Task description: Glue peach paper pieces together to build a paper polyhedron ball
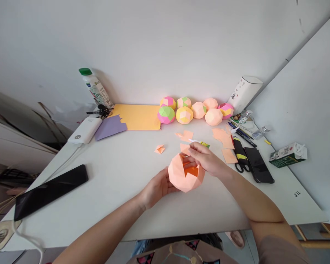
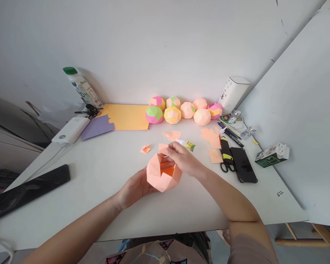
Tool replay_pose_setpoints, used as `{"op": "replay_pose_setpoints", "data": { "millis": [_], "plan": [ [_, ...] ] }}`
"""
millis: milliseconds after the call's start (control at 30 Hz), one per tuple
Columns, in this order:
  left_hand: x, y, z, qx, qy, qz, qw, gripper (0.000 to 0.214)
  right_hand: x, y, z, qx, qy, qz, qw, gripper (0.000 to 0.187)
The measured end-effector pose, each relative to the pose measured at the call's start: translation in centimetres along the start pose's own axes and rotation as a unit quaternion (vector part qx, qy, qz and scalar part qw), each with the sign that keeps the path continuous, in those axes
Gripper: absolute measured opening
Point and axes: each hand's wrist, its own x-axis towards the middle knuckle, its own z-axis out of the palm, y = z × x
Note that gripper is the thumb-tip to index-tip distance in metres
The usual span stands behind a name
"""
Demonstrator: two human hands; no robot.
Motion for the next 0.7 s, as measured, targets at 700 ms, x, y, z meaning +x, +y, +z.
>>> {"op": "replay_pose_setpoints", "data": {
  "millis": [700],
  "plan": [
    [-0.8, 0.2, -0.1, -0.057, -0.063, 0.196, 0.977, 0.069, -1.4, 1.0, 2.1, 0.007, -0.010, -0.123, 0.992, 0.021]
  ]
}}
